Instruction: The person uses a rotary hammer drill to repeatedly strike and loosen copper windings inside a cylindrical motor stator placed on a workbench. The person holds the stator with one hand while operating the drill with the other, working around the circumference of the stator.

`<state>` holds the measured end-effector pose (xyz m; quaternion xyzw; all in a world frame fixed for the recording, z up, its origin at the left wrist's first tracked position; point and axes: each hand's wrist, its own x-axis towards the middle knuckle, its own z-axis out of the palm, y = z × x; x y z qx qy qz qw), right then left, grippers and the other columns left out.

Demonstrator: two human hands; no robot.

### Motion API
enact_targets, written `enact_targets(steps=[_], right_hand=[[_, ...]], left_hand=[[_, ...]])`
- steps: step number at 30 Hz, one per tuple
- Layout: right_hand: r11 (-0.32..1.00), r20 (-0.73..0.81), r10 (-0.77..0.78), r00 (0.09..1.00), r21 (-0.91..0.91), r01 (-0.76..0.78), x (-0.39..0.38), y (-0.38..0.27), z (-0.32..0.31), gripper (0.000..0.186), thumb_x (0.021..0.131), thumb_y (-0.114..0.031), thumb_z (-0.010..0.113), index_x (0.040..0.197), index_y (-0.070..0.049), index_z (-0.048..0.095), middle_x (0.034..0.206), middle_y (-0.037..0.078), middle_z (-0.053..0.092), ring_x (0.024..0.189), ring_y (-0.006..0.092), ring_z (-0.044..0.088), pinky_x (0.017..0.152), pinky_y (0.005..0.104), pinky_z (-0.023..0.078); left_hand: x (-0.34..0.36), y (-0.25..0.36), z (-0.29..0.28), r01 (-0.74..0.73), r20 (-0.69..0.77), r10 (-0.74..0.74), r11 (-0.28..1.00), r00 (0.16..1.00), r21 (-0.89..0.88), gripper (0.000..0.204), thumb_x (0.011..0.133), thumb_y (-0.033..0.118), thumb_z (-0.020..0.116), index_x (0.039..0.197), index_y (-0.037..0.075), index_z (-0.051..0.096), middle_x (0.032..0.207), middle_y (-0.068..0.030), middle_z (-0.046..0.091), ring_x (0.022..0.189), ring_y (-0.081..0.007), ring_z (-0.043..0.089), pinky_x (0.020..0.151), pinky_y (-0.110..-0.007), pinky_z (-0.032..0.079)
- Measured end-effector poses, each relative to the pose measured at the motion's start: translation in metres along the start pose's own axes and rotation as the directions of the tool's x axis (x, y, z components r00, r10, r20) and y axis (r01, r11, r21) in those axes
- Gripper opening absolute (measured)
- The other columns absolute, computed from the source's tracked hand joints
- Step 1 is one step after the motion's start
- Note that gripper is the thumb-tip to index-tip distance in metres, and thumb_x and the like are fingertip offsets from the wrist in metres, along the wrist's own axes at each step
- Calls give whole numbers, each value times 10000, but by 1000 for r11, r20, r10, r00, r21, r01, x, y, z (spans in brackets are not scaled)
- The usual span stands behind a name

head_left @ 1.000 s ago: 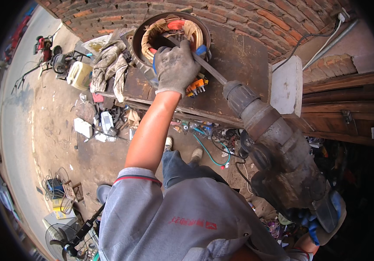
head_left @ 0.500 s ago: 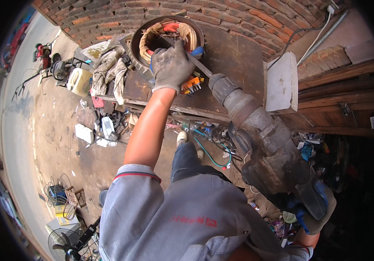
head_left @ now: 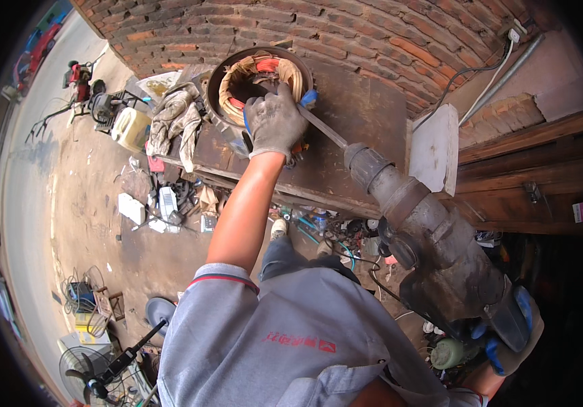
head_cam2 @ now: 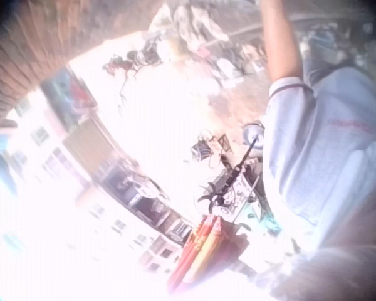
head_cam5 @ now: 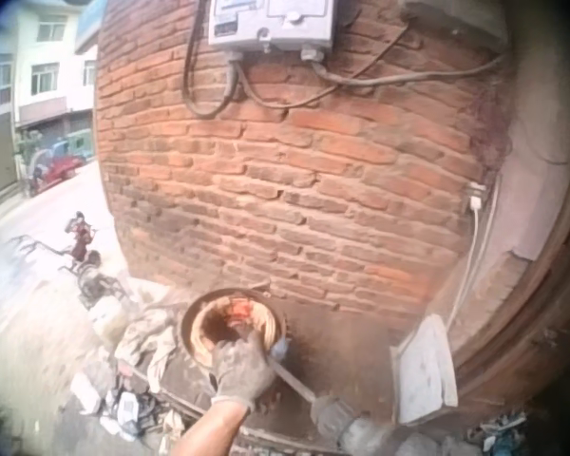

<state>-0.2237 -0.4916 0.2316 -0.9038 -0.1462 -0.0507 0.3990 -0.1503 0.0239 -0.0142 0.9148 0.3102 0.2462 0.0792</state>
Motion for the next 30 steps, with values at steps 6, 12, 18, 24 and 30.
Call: enact_targets(steps=[6, 12, 18, 24, 30], right_hand=[[930, 215, -287, 934, -170, 325, 44, 3, -4, 765, 557, -193, 752, 1274, 54, 650, 1130, 238, 731, 969, 317, 742, 858, 426, 606], [928, 315, -289, 904, -139, 345, 61, 14, -15, 750, 627, -84, 757, 1352, 47, 615, 1250, 204, 695, 1134, 289, 687, 1000, 403, 538], [933, 332, -304, 893, -85, 349, 72, 12, -13, 701, 677, -23, 786, 1351, 46, 611, 1246, 200, 689, 1130, 280, 682, 997, 385, 537], [962, 79, 166, 983, 204, -179, 60, 5, 19, 424, 891, -107, 684, 1275, 62, 624, 1178, 203, 696, 831, 261, 723, 669, 345, 607], [830, 17, 452, 892, 359, -428, 77, 28, 3, 441, 958, -291, 665, 1321, -45, 630, 1188, 219, 702, 694, 282, 711, 540, 354, 588]], left_hand=[[1, 0, 7, 57, -29, -57, 998, 998, 15, 522, 953, 564, 622, 1073, 59, 682, 783, -200, 733, 803, -405, 730, 813, -513, 523], [-2, 3, 6, 50, -100, -49, 999, 994, 9, 436, 932, 498, 660, 957, 63, 655, 735, -187, 725, 752, -383, 728, 831, -498, 500], [-1, 2, 8, 50, -125, -45, 998, 991, 33, 375, 897, 417, 687, 1007, 59, 663, 734, -186, 724, 729, -380, 724, 802, -499, 510], [0, 1, 6, 32, -136, -28, 999, 990, 30, 367, 911, 419, 682, 982, 60, 656, 692, -182, 709, 685, -384, 713, 768, -489, 513], [1, 1, 6, 80, -37, -79, 997, 996, 8, 437, 950, 459, 670, 1132, 62, 679, 790, -203, 733, 783, -394, 726, 780, -505, 533]])
